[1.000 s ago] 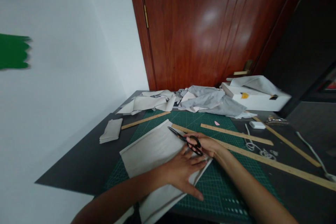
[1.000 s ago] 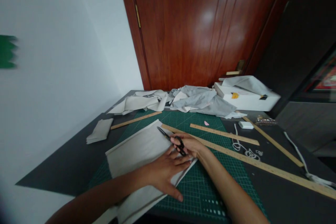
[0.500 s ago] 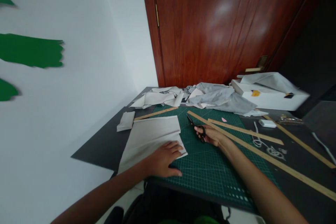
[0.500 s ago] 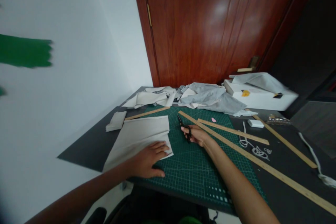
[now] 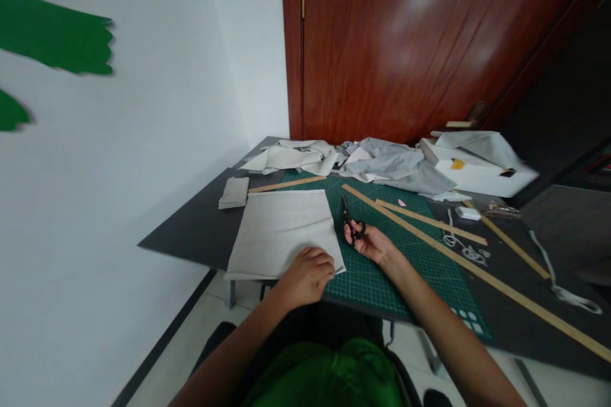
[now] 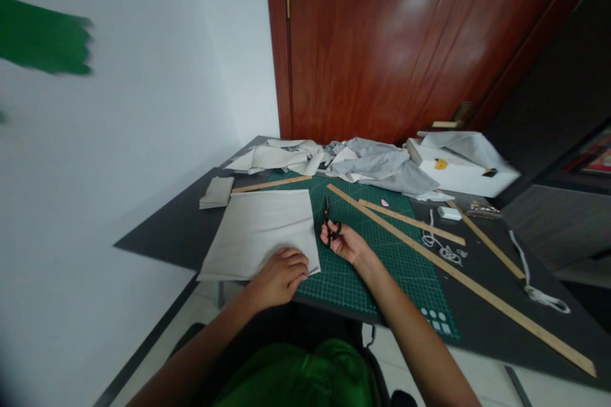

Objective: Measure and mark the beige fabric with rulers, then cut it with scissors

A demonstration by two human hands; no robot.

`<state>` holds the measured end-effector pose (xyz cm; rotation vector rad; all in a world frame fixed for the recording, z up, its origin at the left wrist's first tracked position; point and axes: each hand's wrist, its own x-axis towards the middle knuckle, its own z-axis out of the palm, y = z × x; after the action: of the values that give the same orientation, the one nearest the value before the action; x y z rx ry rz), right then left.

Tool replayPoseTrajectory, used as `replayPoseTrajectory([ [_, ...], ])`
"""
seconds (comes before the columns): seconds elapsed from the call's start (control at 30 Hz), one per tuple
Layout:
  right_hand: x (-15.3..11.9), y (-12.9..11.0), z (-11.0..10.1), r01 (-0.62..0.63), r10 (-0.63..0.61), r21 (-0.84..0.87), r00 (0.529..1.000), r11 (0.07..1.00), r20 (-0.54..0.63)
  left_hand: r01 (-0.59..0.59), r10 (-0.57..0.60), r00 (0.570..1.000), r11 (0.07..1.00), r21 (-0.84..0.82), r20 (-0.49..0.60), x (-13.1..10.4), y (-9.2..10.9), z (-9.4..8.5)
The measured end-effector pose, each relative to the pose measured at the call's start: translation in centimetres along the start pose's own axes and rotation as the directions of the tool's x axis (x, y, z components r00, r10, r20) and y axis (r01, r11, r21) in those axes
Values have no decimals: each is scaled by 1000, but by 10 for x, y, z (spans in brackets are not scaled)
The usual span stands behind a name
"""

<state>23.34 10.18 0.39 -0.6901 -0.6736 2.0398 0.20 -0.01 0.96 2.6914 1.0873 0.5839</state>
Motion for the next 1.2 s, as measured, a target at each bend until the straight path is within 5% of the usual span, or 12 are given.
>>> replayPoseTrajectory([
  [0.43,-157,93,19,200,-219,-107,952,974,-213,142,-158,975,984,-108,-154,1,10,26],
  [0.7,-239,154,18,20,-92,-186,917,982,-387,19,-21,996,1000,-22,-90,-4,11,32],
  [0.87,-260,180,19,-40,-71,-213,871,976,-487,25,-28,996,999,-27,-88,0,10,32],
  [1.2,-253,177,43,-173,19,-260,862,950,-507,-27,31,993,999,30,-113,-7,13,36],
])
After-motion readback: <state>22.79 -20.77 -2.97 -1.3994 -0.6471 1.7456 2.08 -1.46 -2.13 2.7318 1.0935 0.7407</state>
